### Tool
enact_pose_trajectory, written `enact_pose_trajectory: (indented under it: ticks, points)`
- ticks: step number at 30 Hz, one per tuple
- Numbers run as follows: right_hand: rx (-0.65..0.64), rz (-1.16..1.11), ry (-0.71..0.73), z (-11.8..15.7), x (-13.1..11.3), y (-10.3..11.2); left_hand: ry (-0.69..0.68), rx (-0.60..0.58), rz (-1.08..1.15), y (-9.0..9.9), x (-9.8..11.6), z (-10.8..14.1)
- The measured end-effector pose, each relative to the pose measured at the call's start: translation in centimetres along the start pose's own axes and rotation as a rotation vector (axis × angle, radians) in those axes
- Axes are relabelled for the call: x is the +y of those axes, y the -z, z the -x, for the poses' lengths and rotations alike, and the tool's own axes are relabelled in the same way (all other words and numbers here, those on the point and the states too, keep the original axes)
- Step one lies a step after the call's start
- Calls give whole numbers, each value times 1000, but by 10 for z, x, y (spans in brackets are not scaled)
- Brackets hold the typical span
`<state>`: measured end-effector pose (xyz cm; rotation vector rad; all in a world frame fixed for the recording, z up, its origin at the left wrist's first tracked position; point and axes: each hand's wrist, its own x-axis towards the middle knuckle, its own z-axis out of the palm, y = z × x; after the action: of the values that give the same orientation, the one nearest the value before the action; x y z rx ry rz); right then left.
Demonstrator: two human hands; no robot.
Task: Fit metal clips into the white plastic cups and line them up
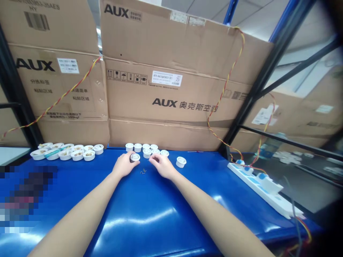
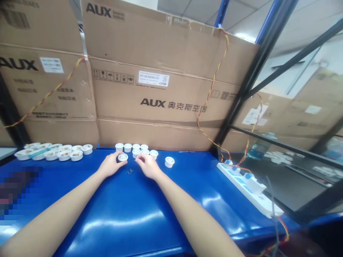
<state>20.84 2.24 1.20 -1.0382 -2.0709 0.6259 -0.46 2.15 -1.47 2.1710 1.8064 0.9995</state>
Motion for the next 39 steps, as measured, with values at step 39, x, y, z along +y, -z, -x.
enact_pose_trajectory:
  ticks: [39]
  points:
    - [78,-153,-48,2,-17,-7,-455,160,21,10,39,16]
